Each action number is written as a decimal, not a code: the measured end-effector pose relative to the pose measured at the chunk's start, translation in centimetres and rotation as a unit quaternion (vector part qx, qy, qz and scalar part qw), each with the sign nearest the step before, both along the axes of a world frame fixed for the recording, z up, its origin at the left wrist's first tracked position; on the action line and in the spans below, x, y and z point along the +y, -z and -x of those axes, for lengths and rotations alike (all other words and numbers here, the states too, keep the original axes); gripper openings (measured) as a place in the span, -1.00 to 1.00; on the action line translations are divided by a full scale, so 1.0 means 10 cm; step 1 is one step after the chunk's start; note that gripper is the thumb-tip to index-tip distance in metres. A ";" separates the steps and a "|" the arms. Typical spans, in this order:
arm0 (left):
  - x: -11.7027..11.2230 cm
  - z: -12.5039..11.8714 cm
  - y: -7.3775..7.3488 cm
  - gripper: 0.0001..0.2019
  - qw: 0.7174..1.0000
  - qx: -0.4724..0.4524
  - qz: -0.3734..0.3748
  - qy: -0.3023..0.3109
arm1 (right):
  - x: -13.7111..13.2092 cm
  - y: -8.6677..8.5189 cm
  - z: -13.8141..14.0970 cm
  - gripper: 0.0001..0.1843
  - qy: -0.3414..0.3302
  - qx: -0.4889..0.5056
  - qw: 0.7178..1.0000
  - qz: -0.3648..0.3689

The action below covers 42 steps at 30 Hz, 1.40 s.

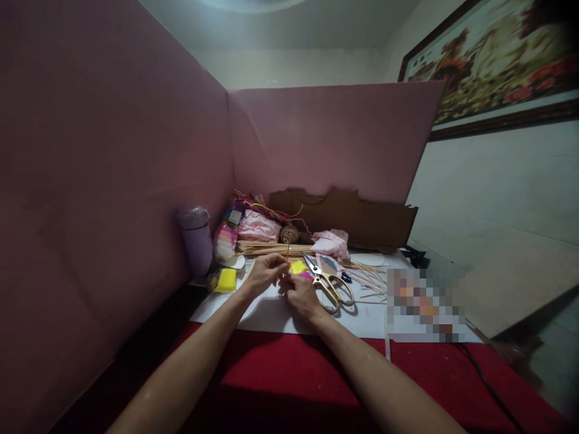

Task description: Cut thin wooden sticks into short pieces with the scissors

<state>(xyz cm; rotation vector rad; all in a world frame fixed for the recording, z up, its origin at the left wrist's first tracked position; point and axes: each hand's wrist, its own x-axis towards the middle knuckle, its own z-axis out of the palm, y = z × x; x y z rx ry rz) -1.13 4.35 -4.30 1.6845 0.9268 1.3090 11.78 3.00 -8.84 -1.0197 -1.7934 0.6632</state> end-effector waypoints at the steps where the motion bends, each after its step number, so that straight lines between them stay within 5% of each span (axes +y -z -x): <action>1: 0.02 0.03 -0.01 -0.65 1.000 0.004 -0.013 -0.008 | 0.00 -0.02 -0.01 -0.83 0.011 0.027 1.000 -0.002; 5: 0.17 0.26 -0.15 -0.63 0.988 0.012 -0.069 -0.140 | 0.04 -0.18 -0.14 -0.72 0.144 0.195 0.969 -0.050; 8: 0.30 0.36 -0.22 -0.69 0.956 0.190 -0.097 -0.202 | 0.12 -0.33 -0.34 -0.69 0.243 0.266 0.928 -0.099; 11: 0.36 0.24 -0.19 -0.78 0.916 0.349 -0.096 -0.175 | 0.23 -0.39 -0.52 -0.68 0.322 0.280 0.897 -0.120; 15: 0.30 -0.10 -0.09 -0.87 0.890 0.434 -0.073 -0.122 | 0.33 -0.34 -0.63 -0.65 0.392 0.203 0.892 -0.100; 21: 0.30 -0.28 -0.16 -0.81 0.824 0.521 -0.104 -0.196 | 0.35 -0.26 -0.62 -0.64 0.416 0.069 0.905 -0.044; 28: 0.69 -0.37 -0.14 -0.78 0.762 0.603 -0.125 -0.200 | 0.32 -0.19 -0.55 -0.69 0.387 -0.151 0.909 -0.024; 32: 0.86 -0.50 -0.04 -0.81 0.743 0.633 -0.137 -0.170 | 0.29 -0.16 -0.52 -0.68 0.382 -0.258 0.887 -0.025; 42: 0.99 -0.56 0.03 -0.81 0.720 0.659 -0.157 -0.149 | 0.26 -0.12 -0.54 -0.71 0.370 -0.345 0.862 -0.041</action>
